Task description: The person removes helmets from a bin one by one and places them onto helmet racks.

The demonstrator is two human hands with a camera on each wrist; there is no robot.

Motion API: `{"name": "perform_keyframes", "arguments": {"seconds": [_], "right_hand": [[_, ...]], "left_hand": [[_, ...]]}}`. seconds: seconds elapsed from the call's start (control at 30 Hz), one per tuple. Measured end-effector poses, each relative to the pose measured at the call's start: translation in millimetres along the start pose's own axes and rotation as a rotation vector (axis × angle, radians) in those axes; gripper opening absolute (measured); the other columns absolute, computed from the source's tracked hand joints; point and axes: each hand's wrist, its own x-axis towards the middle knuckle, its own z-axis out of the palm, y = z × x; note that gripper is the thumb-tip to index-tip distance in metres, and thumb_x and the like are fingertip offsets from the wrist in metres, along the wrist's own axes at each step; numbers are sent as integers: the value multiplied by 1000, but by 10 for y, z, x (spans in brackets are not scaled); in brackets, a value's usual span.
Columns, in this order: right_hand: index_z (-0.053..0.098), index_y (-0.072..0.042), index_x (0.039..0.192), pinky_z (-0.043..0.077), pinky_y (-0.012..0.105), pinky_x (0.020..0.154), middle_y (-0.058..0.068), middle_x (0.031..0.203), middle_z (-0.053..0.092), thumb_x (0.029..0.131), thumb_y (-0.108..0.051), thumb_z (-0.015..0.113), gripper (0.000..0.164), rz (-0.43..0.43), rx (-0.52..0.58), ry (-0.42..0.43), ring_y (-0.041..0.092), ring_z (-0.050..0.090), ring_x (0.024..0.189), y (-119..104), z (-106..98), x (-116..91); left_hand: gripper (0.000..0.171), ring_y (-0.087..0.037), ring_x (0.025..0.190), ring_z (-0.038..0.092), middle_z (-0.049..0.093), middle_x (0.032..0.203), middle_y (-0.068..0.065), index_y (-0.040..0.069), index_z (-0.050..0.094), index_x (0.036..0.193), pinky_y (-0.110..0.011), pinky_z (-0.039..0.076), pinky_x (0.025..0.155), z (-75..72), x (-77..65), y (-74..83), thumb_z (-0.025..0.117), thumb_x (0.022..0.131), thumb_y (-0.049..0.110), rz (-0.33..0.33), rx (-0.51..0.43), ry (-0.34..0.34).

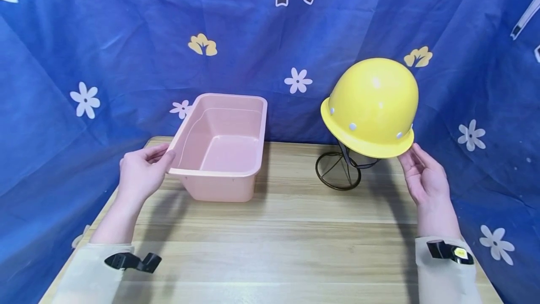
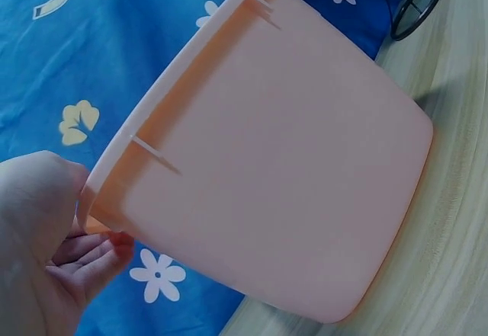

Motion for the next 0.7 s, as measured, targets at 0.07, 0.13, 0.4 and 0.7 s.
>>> {"name": "perform_keyframes", "arguments": {"seconds": [0.07,0.13,0.4,0.7], "right_hand": [[62,17,133,48,47,106,30,133,66,108,11,44,31,0,-50,-3,38,63,127,-28,-35,-25],[63,18,132,49,48,105,31,133,65,108,11,44,32,-3,-112,-1,39,63,127,-62,-68,-61],[69,12,123,55,51,95,30,117,73,106,7,56,22,-136,-316,182,41,71,113,-276,-14,-252],[73,6,127,61,34,78,15,127,73,90,-6,84,40,-608,-776,402,23,76,104,-242,357,-358]], "left_hand": [[51,16,87,61,77,115,-18,3,74,132,-5,46,70,-5,5,-2,70,101,43,1,10,-4],[52,13,90,63,77,116,-17,3,74,133,-5,45,72,-11,12,-12,69,101,43,0,22,-1],[53,-23,119,70,73,129,-12,9,68,143,-6,47,81,-77,36,27,70,101,42,5,-19,57],[57,-22,138,56,61,150,-4,20,58,154,-26,43,112,-164,14,349,72,101,36,182,-89,171]]}}
